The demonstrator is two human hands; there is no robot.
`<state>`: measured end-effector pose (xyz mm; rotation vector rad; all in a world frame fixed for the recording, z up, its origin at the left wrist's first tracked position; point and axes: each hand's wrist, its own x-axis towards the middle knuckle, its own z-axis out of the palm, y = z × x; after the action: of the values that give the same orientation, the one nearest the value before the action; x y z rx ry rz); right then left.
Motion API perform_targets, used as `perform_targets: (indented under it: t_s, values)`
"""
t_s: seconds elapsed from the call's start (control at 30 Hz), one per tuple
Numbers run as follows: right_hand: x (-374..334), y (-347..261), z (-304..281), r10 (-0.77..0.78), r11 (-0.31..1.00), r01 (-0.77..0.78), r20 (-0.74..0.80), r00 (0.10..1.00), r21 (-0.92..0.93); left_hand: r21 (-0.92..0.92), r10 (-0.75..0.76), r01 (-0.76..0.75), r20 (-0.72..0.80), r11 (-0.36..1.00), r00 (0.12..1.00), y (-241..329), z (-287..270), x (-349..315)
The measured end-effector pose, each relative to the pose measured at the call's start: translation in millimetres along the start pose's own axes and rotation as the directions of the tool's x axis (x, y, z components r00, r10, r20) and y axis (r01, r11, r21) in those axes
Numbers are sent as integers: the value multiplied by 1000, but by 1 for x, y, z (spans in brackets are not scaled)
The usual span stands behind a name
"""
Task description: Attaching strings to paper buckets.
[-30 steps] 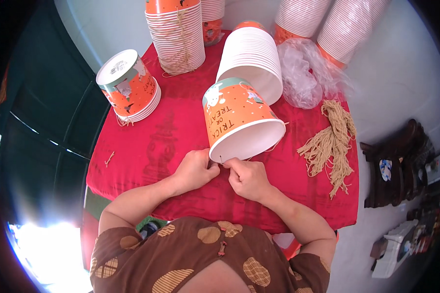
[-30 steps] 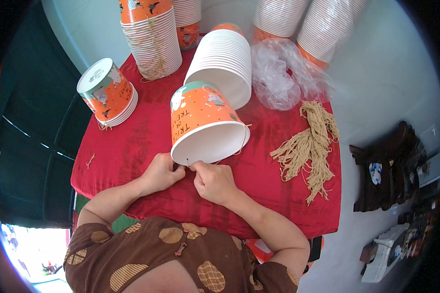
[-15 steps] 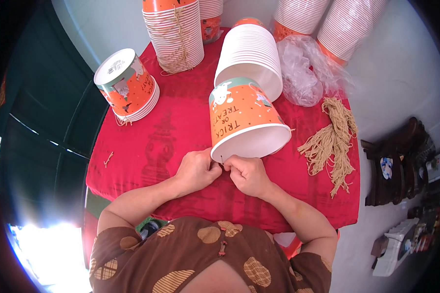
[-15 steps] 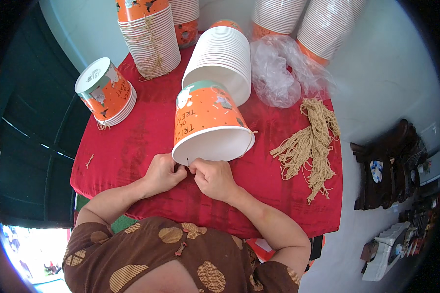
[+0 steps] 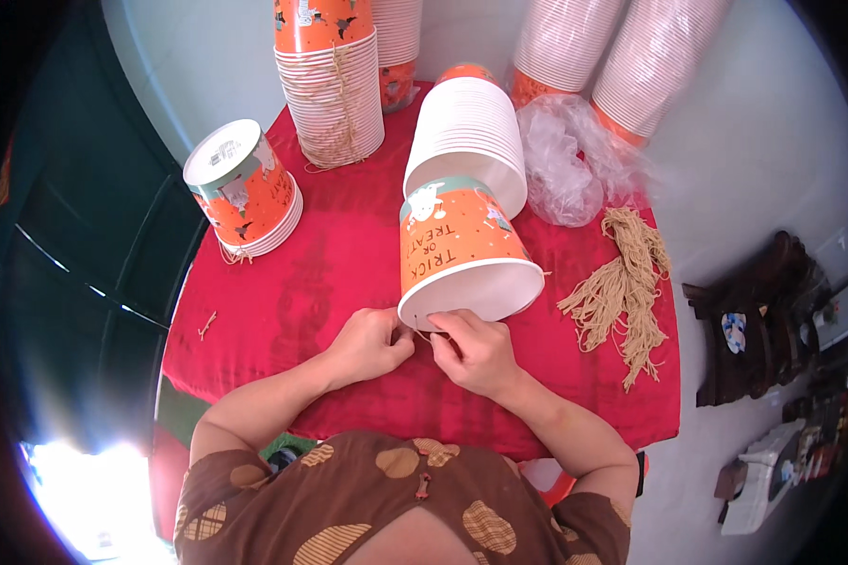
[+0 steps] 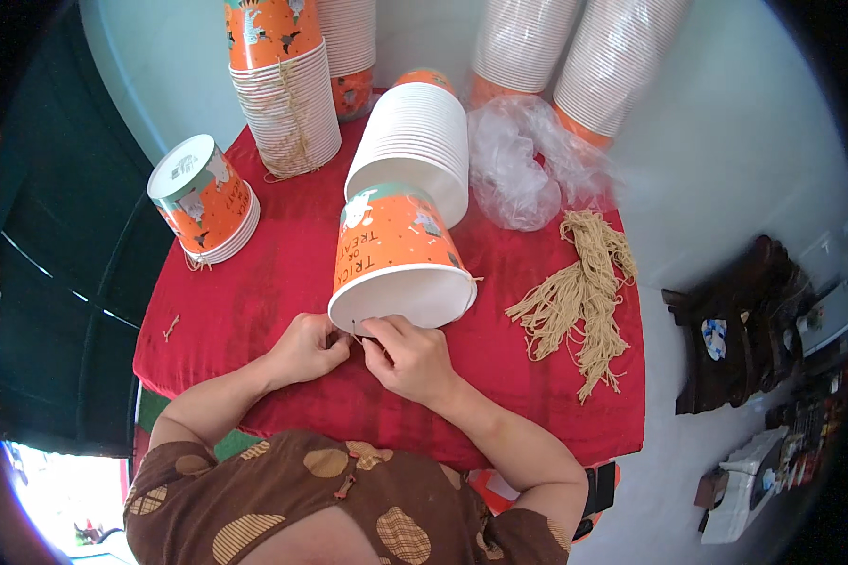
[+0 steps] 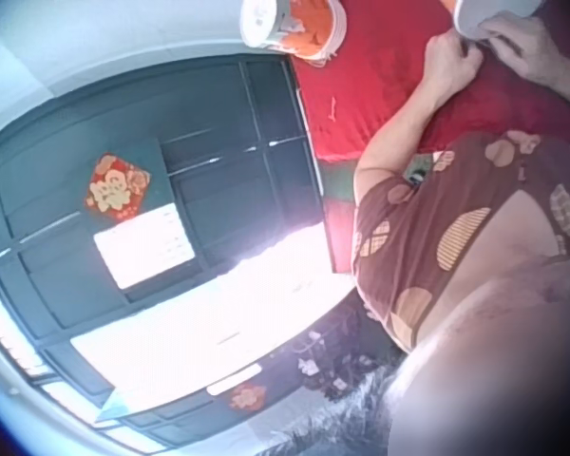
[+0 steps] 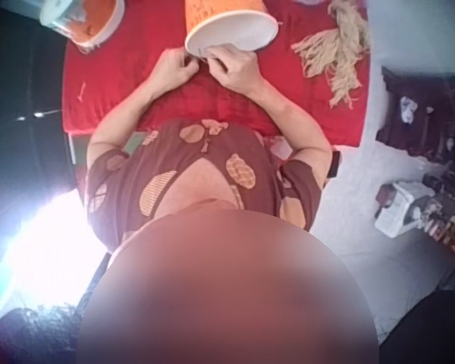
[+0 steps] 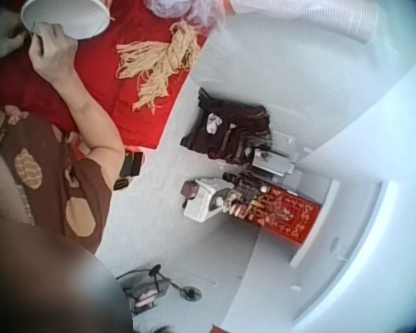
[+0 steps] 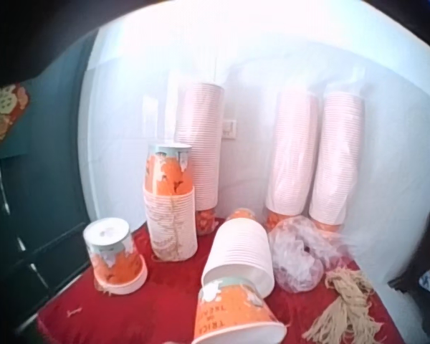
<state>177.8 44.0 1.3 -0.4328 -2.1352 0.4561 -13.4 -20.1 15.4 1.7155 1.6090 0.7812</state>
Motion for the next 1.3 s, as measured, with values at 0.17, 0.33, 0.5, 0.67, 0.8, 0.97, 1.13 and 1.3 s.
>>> perform_targets:
  t_s: [0.17,0.33,0.5,0.67,0.8,0.97,1.13,1.3]
  values:
    - [4,3,-8,311,886,-288,-3,951,364,-17,35,-35,13,999,999,-4,0,3]
    - [39,-1,-31,626,217,-591,354,695,777,-14,28,-28,33,1000,999,0,-4,2]
    - [65,-7,-39,651,120,-601,395,648,790,-59,67,-61,105,996,992,-6,-8,4]
    - [66,-9,-40,589,298,-554,307,748,778,-197,105,-94,46,976,993,-21,-17,7]
    - [55,-21,-30,520,524,-475,177,836,707,-460,-76,-80,-310,884,948,-13,-24,4]
    - [32,-7,0,169,940,-135,-84,982,313,-268,124,-420,-700,867,703,-20,-26,1]
    - [23,-16,14,43,998,-43,15,999,46,282,533,-499,-694,819,483,-7,-30,-1]
    - [19,-18,18,-78,995,87,165,983,-50,457,737,-585,-505,670,449,5,-32,0]
